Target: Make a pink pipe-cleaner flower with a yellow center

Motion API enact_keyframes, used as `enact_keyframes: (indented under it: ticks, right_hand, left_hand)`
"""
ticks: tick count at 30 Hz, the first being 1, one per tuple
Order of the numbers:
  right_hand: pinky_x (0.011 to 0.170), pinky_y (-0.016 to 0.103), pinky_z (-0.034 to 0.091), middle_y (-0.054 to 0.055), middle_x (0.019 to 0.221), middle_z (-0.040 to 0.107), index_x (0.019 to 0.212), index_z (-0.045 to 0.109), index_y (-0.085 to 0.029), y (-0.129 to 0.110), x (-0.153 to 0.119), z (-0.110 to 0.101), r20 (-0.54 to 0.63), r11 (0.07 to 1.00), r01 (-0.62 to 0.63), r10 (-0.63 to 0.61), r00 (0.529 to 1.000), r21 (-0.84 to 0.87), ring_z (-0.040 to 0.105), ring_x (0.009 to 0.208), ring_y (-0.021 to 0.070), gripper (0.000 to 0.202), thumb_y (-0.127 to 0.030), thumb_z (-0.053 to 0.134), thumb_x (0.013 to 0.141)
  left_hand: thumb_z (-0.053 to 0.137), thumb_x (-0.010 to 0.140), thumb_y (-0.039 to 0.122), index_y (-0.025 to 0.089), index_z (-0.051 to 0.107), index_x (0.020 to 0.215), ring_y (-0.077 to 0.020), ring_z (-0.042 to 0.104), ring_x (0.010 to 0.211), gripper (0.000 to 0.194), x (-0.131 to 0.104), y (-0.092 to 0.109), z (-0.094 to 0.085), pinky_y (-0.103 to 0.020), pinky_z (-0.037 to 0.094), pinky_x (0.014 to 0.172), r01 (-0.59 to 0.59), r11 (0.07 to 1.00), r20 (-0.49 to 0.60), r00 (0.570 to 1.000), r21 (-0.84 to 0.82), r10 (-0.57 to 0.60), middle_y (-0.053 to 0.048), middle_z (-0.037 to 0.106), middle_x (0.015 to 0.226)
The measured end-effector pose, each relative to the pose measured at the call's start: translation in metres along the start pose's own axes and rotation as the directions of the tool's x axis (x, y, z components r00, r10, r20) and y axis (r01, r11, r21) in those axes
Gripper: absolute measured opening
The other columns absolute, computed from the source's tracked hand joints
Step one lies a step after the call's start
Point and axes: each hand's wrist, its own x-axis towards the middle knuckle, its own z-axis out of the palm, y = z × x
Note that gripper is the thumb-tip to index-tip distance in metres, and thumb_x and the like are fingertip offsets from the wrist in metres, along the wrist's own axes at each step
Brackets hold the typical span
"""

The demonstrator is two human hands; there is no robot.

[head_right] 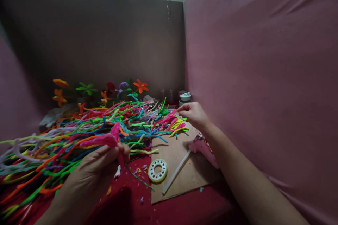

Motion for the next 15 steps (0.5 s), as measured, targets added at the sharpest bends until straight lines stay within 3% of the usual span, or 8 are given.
enact_keyframes:
  ticks: [1, 4, 10, 15]
  right_hand:
    - [0.050, 0.020, 0.041, 0.006, 0.070, 0.067, 0.090, 0.069, -0.011, 0.007, 0.005, 0.002, 0.054, 0.978, 0.006, 0.006, 0.999, -0.208, 0.055, 0.055, 0.0105, 0.025, -0.016, 0.052, 0.073]
    - [0.054, 0.020, 0.039, 0.007, 0.070, 0.069, 0.082, 0.072, -0.012, 0.022, 0.017, 0.010, 0.103, 0.930, 0.021, 0.018, 0.995, -0.368, 0.058, 0.061, 0.0134, 0.021, -0.013, 0.057, 0.068]
    - [0.058, 0.019, 0.038, 0.005, 0.075, 0.070, 0.078, 0.073, -0.017, 0.031, 0.032, 0.023, 0.187, 0.859, 0.068, 0.032, 0.982, -0.507, 0.061, 0.070, 0.0152, 0.020, -0.010, 0.061, 0.064]
    - [0.063, 0.020, 0.039, 0.006, 0.082, 0.069, 0.084, 0.071, -0.017, 0.025, 0.050, 0.026, 0.249, 0.808, 0.111, 0.046, 0.968, -0.579, 0.061, 0.078, 0.0163, 0.019, -0.011, 0.061, 0.069]
  left_hand:
    - [0.079, 0.054, 0.023, 0.012, 0.070, 0.062, -0.0091, 0.059, 0.062, 0.017, 0.000, 0.000, 0.001, -0.013, 0.045, 0.061, 0.007, 1.000, 0.007, 1.000, 0.002, -0.007, -0.003, 0.067, 0.061]
    - [0.080, 0.053, 0.023, 0.012, 0.070, 0.062, -0.0091, 0.059, 0.061, 0.017, 0.001, 0.001, 0.002, -0.013, 0.044, 0.059, 0.032, 0.999, 0.016, 0.999, 0.014, -0.033, -0.003, 0.067, 0.061]
    - [0.078, 0.055, 0.026, 0.011, 0.070, 0.061, -0.0093, 0.058, 0.059, 0.018, 0.000, 0.002, 0.002, -0.013, 0.042, 0.055, 0.035, 0.998, 0.054, 0.998, 0.047, -0.038, -0.004, 0.066, 0.059]
    - [0.079, 0.055, 0.024, 0.012, 0.070, 0.062, -0.0089, 0.058, 0.060, 0.016, 0.000, -0.002, 0.000, -0.014, 0.041, 0.057, 0.065, 0.997, 0.040, 0.997, 0.032, -0.066, -0.004, 0.067, 0.060]
